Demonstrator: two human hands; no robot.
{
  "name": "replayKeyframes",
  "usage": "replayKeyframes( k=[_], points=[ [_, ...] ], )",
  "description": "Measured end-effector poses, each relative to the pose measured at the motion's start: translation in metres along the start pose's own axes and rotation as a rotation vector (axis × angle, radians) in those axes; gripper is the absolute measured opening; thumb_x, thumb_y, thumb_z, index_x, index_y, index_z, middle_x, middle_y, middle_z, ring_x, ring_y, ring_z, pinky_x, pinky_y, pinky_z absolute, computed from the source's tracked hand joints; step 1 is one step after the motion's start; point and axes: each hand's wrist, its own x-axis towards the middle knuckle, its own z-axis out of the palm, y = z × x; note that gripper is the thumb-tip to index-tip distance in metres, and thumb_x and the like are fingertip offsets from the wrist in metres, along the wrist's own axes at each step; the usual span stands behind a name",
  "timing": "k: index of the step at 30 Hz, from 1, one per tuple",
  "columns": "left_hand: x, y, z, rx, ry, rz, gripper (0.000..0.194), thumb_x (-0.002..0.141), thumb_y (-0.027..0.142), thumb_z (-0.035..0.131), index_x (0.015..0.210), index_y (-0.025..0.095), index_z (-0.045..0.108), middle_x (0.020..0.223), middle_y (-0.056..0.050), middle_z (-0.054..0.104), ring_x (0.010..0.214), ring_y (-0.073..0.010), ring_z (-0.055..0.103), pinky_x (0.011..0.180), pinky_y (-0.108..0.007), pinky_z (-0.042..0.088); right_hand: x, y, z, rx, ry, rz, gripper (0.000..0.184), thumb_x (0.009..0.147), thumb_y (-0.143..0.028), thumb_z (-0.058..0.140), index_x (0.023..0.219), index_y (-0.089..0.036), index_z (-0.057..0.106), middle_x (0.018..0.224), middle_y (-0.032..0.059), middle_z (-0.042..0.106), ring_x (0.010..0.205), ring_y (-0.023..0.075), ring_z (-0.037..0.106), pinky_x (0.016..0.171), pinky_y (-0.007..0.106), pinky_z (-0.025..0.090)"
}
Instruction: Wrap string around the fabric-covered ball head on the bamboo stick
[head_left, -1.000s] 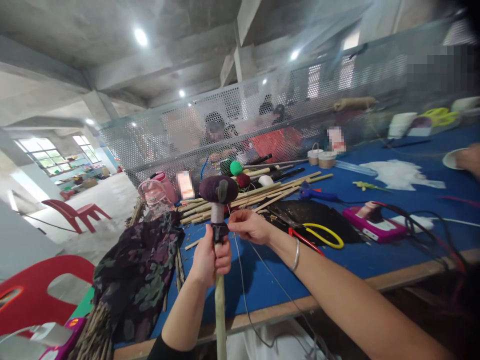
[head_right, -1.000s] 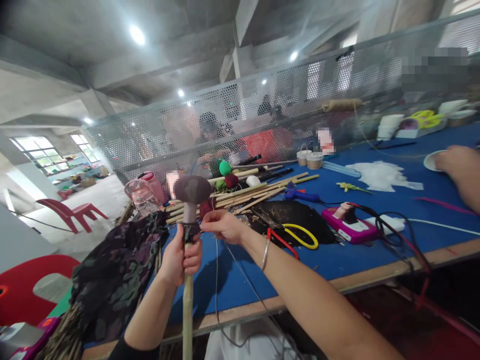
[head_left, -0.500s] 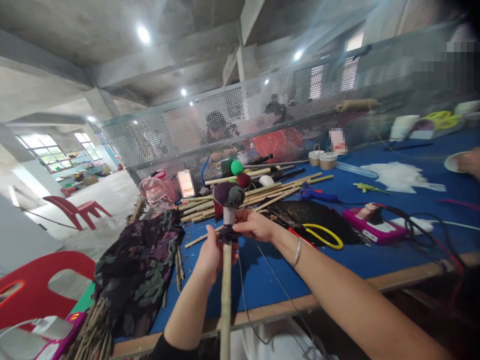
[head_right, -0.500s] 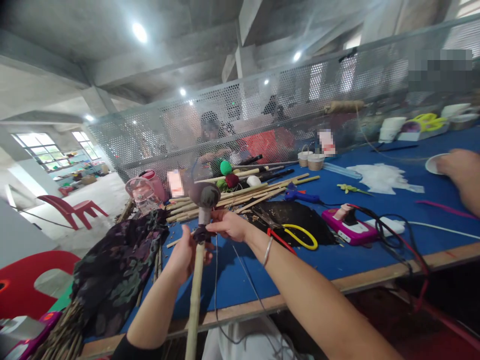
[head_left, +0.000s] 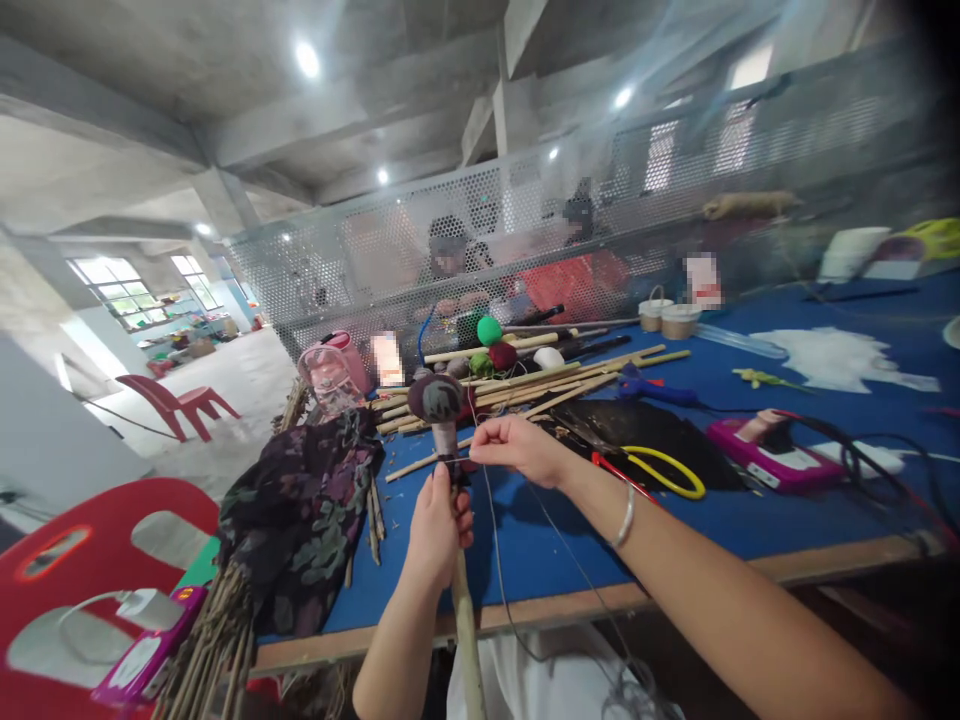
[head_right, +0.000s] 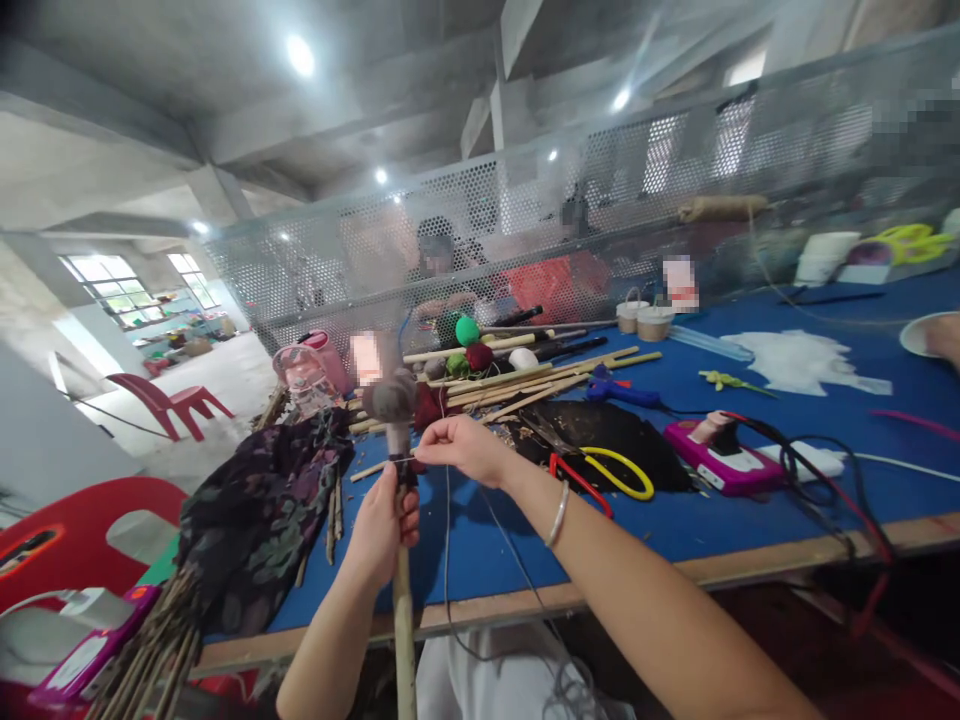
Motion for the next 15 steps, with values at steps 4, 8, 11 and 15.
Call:
replayKeyframes(
  k=[4, 8, 11, 15],
  points=[
    [-0.010, -0.009, -0.001, 0.073, -0.023, 0.021, 0.041, 0.076, 0.061, 0.040, 0.085, 0.021, 0.042, 0.054, 0.008, 0.036, 0.037, -0.0044, 0.027, 0.033, -0.015, 0.017, -0.011, -0.012, 0.006, 0.139, -0.019, 0.120, 0.026, 0.058, -0.032, 0.071, 0.064, -0.014, 0.053, 0.047, -0.0068, 0.048, 0.032, 0.0010, 0.022, 0.033, 0.019, 0.010],
    [-0.017, -0.013, -0.002, 0.067, -0.030, 0.079, 0.040, 0.077, 0.061, 0.038, 0.082, 0.021, 0.041, 0.055, 0.007, 0.035, 0.038, -0.0045, 0.027, 0.033, -0.015, 0.018, -0.022, -0.008, 0.011, 0.160, 0.081, 0.154, 0.024, 0.058, -0.029, 0.071, 0.064, -0.014, 0.052, 0.040, -0.0097, 0.038, 0.032, 0.0015, 0.020, 0.032, 0.018, 0.010],
    [-0.020, -0.014, -0.005, 0.015, -0.025, 0.076, 0.040, 0.077, 0.061, 0.039, 0.076, 0.022, 0.036, 0.054, 0.008, 0.033, 0.037, -0.0042, 0.026, 0.033, -0.015, 0.019, -0.033, 0.004, 0.017, 0.123, 0.090, 0.199, 0.024, 0.059, -0.030, 0.070, 0.063, -0.014, 0.053, 0.041, -0.0094, 0.037, 0.033, 0.0019, 0.022, 0.033, 0.019, 0.011],
    [-0.024, -0.017, -0.010, -0.028, -0.098, 0.051, 0.040, 0.076, 0.061, 0.041, 0.075, 0.021, 0.035, 0.053, 0.009, 0.032, 0.036, -0.0037, 0.024, 0.033, -0.014, 0.017, -0.041, 0.010, 0.017, 0.097, 0.139, 0.185, 0.026, 0.060, -0.032, 0.070, 0.064, -0.014, 0.052, 0.042, -0.0097, 0.035, 0.034, 0.0020, 0.021, 0.033, 0.019, 0.011]
  ],
)
